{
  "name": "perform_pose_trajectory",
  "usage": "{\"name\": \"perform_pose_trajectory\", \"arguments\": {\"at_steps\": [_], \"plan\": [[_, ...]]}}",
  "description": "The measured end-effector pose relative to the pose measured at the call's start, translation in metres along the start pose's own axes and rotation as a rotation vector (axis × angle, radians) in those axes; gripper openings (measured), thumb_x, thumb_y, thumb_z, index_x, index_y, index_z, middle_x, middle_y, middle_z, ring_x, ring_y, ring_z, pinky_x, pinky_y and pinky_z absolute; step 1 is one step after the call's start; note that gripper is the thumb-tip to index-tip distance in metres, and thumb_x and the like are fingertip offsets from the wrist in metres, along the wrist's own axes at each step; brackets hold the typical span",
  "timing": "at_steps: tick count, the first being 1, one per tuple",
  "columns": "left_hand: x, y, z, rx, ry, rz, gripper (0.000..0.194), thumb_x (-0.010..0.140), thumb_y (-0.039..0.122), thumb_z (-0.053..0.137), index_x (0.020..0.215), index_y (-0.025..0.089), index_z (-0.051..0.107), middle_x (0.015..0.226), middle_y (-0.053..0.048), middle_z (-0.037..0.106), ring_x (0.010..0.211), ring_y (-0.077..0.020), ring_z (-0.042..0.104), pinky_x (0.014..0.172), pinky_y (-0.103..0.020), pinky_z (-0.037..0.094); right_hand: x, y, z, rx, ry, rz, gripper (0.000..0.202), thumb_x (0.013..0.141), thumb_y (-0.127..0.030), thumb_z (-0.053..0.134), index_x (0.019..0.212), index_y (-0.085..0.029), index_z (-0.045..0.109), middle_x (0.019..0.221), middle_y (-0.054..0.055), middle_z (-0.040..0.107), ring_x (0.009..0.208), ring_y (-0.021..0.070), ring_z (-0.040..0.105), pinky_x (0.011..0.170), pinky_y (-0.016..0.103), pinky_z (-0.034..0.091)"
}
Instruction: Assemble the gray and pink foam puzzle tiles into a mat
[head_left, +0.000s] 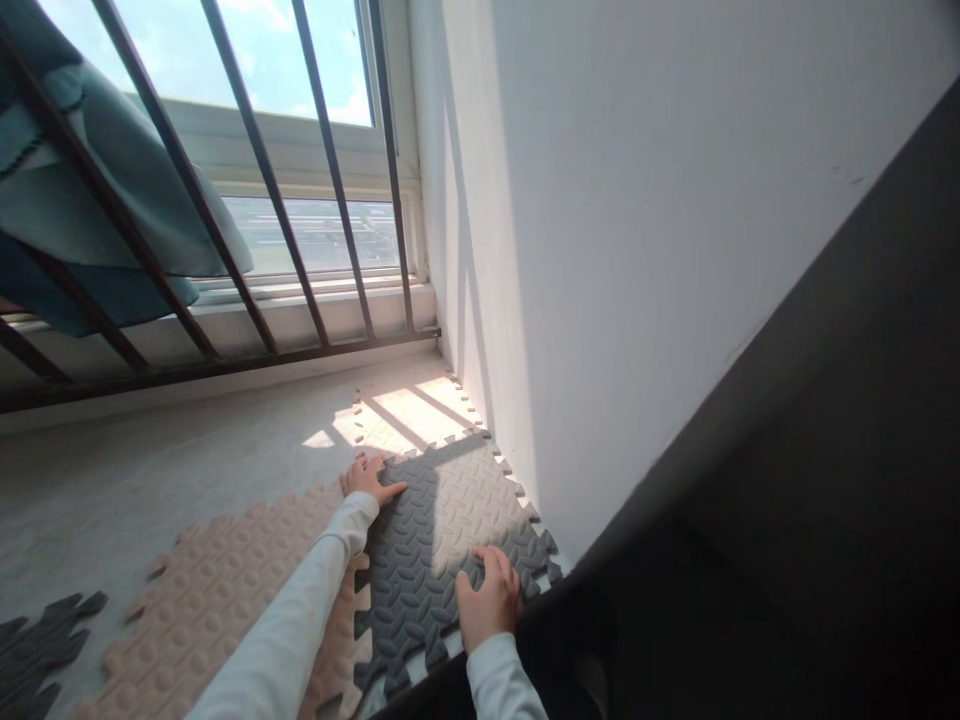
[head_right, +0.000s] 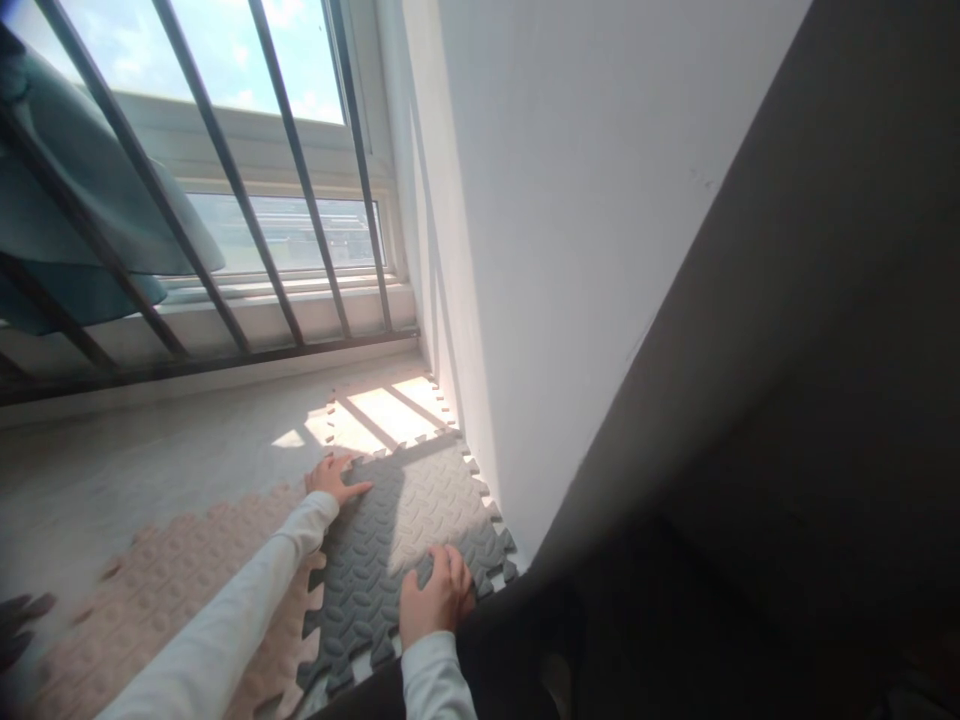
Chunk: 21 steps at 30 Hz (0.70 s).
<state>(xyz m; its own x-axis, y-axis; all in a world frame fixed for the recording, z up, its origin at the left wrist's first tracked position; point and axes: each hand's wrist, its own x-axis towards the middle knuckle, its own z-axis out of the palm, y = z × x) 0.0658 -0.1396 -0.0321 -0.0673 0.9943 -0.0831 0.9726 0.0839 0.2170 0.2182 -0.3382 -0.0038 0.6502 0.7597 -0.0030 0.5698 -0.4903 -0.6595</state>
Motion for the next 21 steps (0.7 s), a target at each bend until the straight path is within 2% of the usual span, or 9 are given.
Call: {"name": "perform_pose_trajectory", "arguments": {"at_steps": [6,9,12,15,18,21], "plan": [[0.0,0.007,0.0,0.012,-0.067,-0.035,0.074,0.054,0.059,0.055,0.12,0.028,0.042,0.129,-0.011,0.033,0.121,-0.0261,0.028,0.098,-0.045,0.02,0.002,0.005,0.001,0.003,0.002,-0.032,0.028,0.062,-0.017,0.046,0.084,-0.02,0.063,0.106,0.008,0.057,0.1,0.0253,0.048,0.086,0.037,0.035],[-0.003,0.008,-0.001,0.016,-0.056,-0.021,0.07,0.06,0.059,0.051,0.121,0.027,0.04,0.132,-0.012,0.03,0.123,-0.026,0.025,0.098,-0.047,0.018,0.002,0.006,-0.005,-0.012,-0.042,-0.063,0.031,0.064,-0.017,0.042,0.088,-0.019,0.062,0.11,0.009,0.055,0.102,0.0233,0.047,0.086,0.034,0.036],[-0.009,0.009,-0.005,0.027,-0.079,0.03,0.068,0.066,0.055,0.047,0.125,0.024,0.036,0.137,-0.012,0.026,0.126,-0.0251,0.02,0.099,-0.048,0.018,0.002,0.003,-0.013,-0.127,-0.129,-0.094,0.034,0.065,-0.016,0.042,0.094,-0.02,0.059,0.113,0.007,0.053,0.106,0.0224,0.044,0.084,0.036,0.036],[-0.022,0.004,-0.016,0.052,-0.146,0.107,0.066,0.069,0.047,0.047,0.129,0.022,0.031,0.138,-0.01,0.026,0.127,-0.0245,0.019,0.1,-0.05,0.015,0.001,-0.002,-0.019,-0.319,-0.2,-0.174,0.032,0.065,-0.02,0.046,0.094,-0.022,0.059,0.115,0.007,0.052,0.108,0.0232,0.042,0.087,0.043,0.03],[-0.048,-0.019,-0.029,0.073,-0.116,0.187,0.065,0.072,0.041,0.045,0.13,0.019,0.028,0.139,-0.008,0.026,0.126,-0.0244,0.021,0.101,-0.049,0.014,0.001,-0.004,-0.02,-0.451,-0.211,-0.256,0.035,0.064,-0.022,0.051,0.099,-0.02,0.057,0.115,0.01,0.051,0.106,0.0236,0.042,0.09,0.042,0.026],[-0.09,-0.073,-0.037,0.132,-0.092,0.199,0.063,0.073,0.042,0.04,0.131,0.021,0.027,0.138,-0.006,0.027,0.126,-0.0232,0.022,0.1,-0.05,0.016,0.003,-0.001,-0.017,-0.5,-0.189,-0.293,0.038,0.065,-0.023,0.052,0.103,-0.018,0.055,0.115,0.01,0.051,0.106,0.0234,0.042,0.091,0.037,0.026]]}}
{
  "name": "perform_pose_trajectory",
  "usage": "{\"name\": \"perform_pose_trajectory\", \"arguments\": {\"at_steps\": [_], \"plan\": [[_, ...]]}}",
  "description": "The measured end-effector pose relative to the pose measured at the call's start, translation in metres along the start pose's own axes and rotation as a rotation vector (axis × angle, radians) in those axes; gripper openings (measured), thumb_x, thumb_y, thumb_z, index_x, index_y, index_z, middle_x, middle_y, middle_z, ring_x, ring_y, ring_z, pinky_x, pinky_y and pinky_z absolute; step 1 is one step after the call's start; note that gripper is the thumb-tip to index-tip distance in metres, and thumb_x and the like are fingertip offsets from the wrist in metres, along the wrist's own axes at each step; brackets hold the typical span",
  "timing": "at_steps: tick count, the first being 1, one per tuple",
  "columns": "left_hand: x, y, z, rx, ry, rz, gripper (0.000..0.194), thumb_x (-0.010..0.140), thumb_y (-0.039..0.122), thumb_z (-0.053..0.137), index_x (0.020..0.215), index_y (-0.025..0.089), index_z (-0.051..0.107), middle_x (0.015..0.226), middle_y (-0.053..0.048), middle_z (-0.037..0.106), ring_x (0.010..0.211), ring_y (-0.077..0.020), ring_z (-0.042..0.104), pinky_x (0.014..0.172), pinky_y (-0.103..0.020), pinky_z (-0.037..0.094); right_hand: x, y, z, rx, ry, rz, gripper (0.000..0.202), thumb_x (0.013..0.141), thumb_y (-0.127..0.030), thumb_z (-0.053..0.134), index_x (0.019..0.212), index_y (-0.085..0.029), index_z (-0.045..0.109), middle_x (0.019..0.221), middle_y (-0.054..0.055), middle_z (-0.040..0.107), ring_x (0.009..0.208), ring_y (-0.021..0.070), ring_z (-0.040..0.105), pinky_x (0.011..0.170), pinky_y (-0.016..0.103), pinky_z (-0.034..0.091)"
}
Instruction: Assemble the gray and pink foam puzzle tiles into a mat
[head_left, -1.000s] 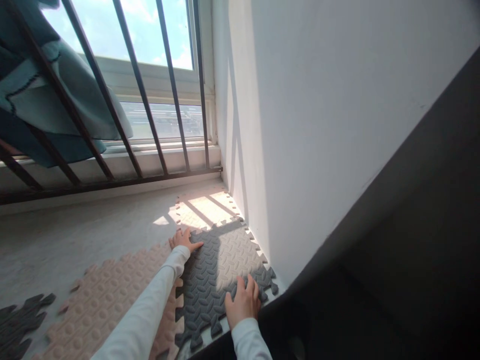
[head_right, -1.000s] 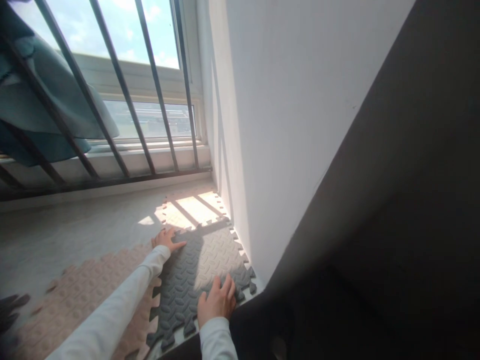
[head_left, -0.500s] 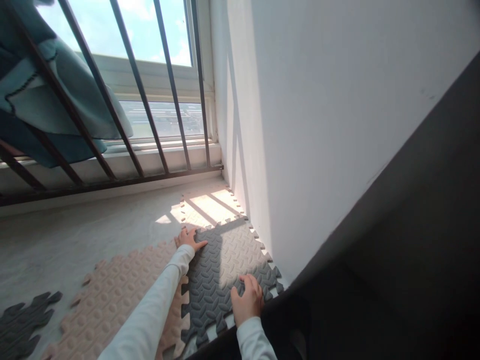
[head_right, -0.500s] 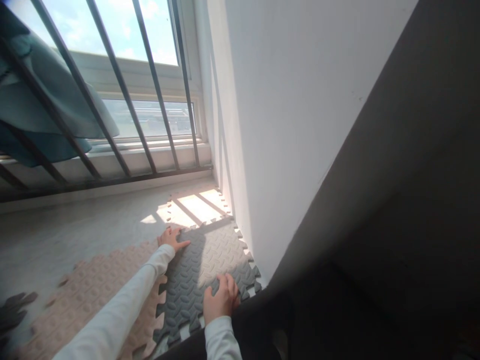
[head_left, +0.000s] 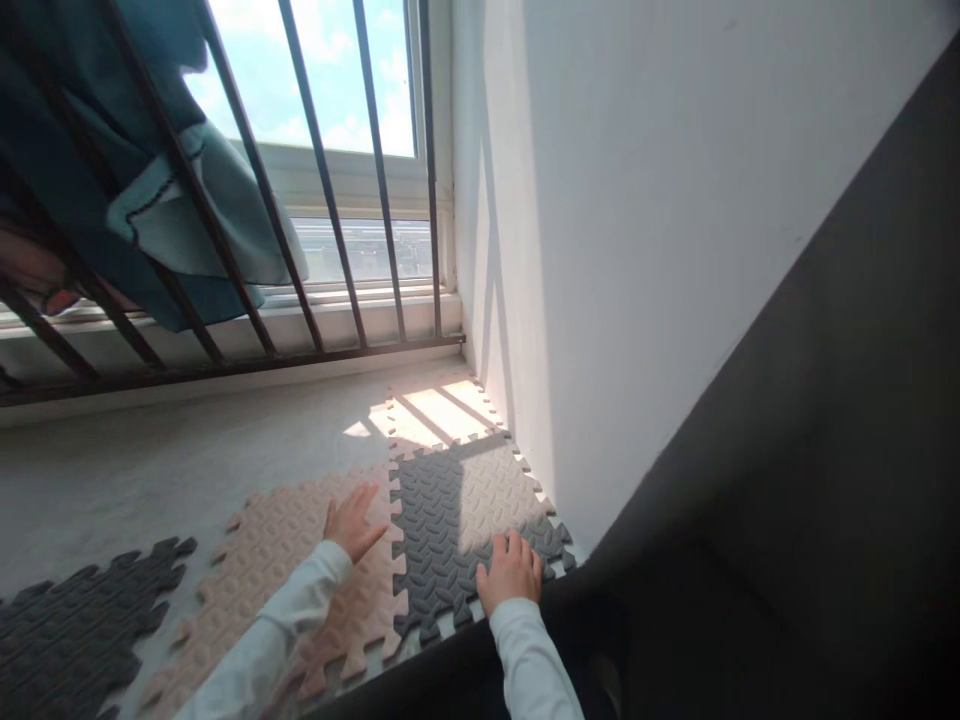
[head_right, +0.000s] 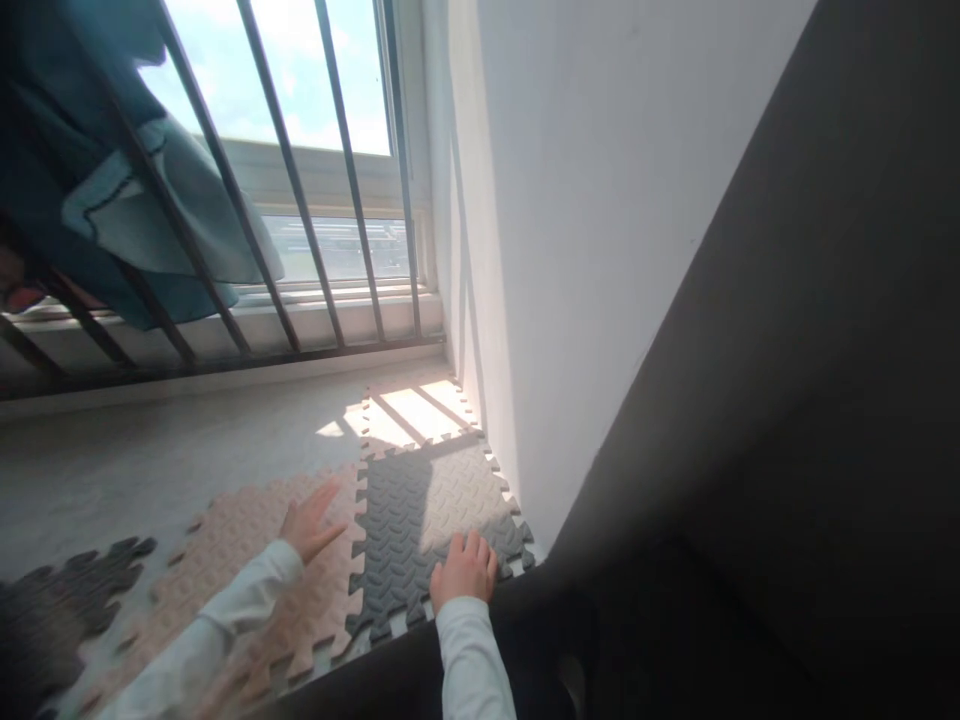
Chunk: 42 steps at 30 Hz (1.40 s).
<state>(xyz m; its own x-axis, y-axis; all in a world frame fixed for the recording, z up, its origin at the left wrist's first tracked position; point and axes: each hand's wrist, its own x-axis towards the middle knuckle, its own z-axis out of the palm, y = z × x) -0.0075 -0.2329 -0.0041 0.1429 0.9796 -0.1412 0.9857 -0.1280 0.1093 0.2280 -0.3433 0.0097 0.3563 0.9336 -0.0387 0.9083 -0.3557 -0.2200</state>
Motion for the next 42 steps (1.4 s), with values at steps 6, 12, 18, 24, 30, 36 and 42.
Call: {"name": "perform_pose_trajectory", "arguments": {"at_steps": [6,12,18,24,30,36,42], "plan": [[-0.153,-0.132,0.028,0.215,-0.136,-0.359,0.078,0.06,0.052,0.048,0.13,0.022,0.03,0.139,-0.009,0.022,0.127,-0.0251,0.02,0.101,-0.047,0.015,0.002,0.004,0.011,-0.116,0.043,-0.045,0.037,0.072,-0.023,0.045,0.107,-0.014,0.052,0.117,0.013,0.048,0.108,0.0247,0.041,0.088,0.035,0.03],[-0.257,-0.197,0.038,0.293,-0.149,-0.498,0.083,0.053,0.024,0.055,0.13,0.032,0.025,0.141,-0.001,0.014,0.128,-0.0238,0.014,0.101,-0.045,0.019,0.004,0.007,0.021,-0.152,0.086,-0.061,0.037,0.075,-0.03,0.038,0.106,-0.015,0.052,0.117,0.014,0.047,0.106,0.0265,0.042,0.082,0.038,0.034],[-0.262,-0.225,0.036,0.153,0.003,-0.339,0.071,0.057,0.007,0.043,0.125,0.025,0.039,0.135,0.001,0.033,0.123,-0.0167,0.029,0.102,-0.027,0.026,0.008,0.009,0.026,-0.18,0.054,-0.058,0.038,0.076,-0.033,0.035,0.107,-0.017,0.051,0.116,0.012,0.048,0.104,0.0249,0.044,0.082,0.038,0.035],[-0.267,-0.247,0.037,0.116,0.066,-0.236,0.063,0.058,0.009,0.038,0.118,0.019,0.049,0.128,0.0,0.044,0.119,-0.0153,0.037,0.101,-0.023,0.029,0.006,0.009,0.025,-0.197,0.035,-0.057,0.037,0.075,-0.031,0.037,0.106,-0.017,0.051,0.116,0.01,0.048,0.103,0.0235,0.045,0.083,0.036,0.035],[-0.232,-0.244,-0.024,0.086,0.532,-0.369,0.048,0.079,0.026,0.021,0.113,0.017,0.053,0.116,-0.008,0.055,0.107,-0.0223,0.05,0.095,-0.035,0.037,-0.001,0.004,0.023,-0.22,0.076,-0.068,0.036,0.075,-0.026,0.037,0.105,-0.015,0.052,0.115,0.01,0.05,0.102,0.0228,0.046,0.084,0.035,0.034],[-0.12,-0.196,-0.114,0.031,0.782,-0.558,0.046,0.082,0.031,0.024,0.117,0.013,0.048,0.11,-0.014,0.057,0.095,-0.0259,0.056,0.078,-0.037,0.044,0.001,0.003,0.023,-0.231,0.071,-0.044,0.035,0.072,-0.025,0.039,0.104,-0.02,0.054,0.115,0.009,0.051,0.103,0.0216,0.046,0.082,0.035,0.035],[0.025,-0.095,-0.106,-0.085,0.54,-0.326,0.047,0.082,0.017,0.023,0.125,0.01,0.04,0.127,-0.013,0.044,0.108,-0.0232,0.048,0.088,-0.033,0.04,0.004,0.006,0.036,-0.253,0.11,-0.055,0.035,0.07,-0.024,0.042,0.102,-0.022,0.056,0.113,0.01,0.052,0.104,0.0224,0.047,0.082,0.036,0.036]]}}
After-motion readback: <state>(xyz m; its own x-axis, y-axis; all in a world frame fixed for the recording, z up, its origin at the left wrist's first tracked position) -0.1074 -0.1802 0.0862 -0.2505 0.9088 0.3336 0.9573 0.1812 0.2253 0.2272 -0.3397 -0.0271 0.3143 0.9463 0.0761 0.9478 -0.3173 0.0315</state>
